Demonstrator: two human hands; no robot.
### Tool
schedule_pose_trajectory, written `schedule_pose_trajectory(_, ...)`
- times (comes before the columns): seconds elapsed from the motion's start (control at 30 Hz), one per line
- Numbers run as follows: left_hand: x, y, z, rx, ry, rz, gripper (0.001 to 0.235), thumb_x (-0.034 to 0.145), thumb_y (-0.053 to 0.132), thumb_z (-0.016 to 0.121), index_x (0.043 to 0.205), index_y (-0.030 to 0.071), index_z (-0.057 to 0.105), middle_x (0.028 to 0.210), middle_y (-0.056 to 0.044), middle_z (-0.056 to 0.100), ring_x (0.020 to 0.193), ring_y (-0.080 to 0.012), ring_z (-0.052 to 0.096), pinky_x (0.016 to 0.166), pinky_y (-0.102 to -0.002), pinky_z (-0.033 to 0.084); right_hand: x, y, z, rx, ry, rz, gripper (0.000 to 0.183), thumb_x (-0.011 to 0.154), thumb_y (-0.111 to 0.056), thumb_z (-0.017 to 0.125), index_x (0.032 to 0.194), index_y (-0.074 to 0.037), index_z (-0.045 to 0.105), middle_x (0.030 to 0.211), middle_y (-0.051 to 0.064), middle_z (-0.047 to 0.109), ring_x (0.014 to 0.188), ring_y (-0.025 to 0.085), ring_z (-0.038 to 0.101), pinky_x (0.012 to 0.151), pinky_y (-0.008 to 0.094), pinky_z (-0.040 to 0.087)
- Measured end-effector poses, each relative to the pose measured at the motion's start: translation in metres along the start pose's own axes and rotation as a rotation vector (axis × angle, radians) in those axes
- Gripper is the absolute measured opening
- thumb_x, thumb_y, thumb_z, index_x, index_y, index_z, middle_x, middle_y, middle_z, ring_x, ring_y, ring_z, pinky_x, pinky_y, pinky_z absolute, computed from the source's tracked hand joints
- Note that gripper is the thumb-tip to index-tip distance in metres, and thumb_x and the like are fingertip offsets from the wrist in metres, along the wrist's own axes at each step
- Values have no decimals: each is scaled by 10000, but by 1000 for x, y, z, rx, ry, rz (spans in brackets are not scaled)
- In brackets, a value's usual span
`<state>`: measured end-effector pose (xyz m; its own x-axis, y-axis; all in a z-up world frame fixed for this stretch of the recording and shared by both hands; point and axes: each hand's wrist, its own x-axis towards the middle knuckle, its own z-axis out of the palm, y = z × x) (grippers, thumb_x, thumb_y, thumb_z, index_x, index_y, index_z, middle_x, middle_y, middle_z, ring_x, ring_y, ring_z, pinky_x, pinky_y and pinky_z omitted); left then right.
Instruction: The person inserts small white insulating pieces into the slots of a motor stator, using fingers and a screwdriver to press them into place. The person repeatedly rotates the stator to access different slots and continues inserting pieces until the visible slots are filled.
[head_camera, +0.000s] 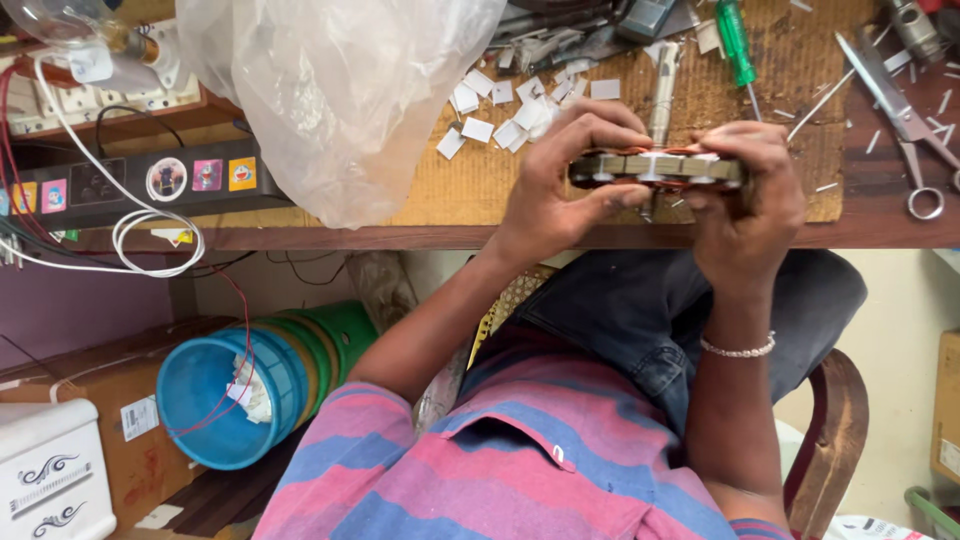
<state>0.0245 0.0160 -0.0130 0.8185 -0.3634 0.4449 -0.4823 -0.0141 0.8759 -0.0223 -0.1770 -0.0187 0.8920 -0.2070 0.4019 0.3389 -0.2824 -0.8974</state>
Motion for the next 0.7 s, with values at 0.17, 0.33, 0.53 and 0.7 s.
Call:
schedule_pose_trajectory(0.17, -1, 31, -14, 312, 31, 131, 579, 919, 288, 846, 1394, 134, 552, 1385, -79, 533, 1320, -255, 506, 1164, -393, 404, 9, 3, -14, -133, -43, -219, 385, 986, -314, 843, 1169, -22, 670, 1146, 116, 662, 1164, 258, 653, 1051, 399, 607)
schedule_pose_trajectory(0.33, 10, 26, -10, 299, -73, 164, 535, 925, 236, 849, 1373, 127, 577, 1332, -85, 573, 1278, -276, 542, 1109, -386, 450, 18, -11, -27, -316, -121, -316, 345, 915, -223, 911, 1119, -4, 740, 1054, 113, 689, 1167, 283, 644, 1024, 386, 536)
schedule_pose_trajectory(0.53, 13, -11, 12, 181, -132, 159, 441, 912, 107, 813, 1297, 86, 600, 1247, -85, 673, 1209, -299, 634, 1018, -379, 520, 10, 9, -28, -122, -103, -207, 380, 884, -240, 894, 1159, -40, 726, 1047, 87, 712, 1140, 244, 666, 1042, 369, 550)
schedule_pose_trajectory(0.7, 7, -23, 18, 89, -114, 163, 447, 923, 80, 799, 1320, 67, 593, 1247, -99, 661, 1168, -288, 639, 1034, -400, 536, 4, 9, -30, -171, -98, -164, 479, 829, -338, 888, 1170, -41, 729, 1058, 85, 702, 1135, 239, 660, 969, 330, 549)
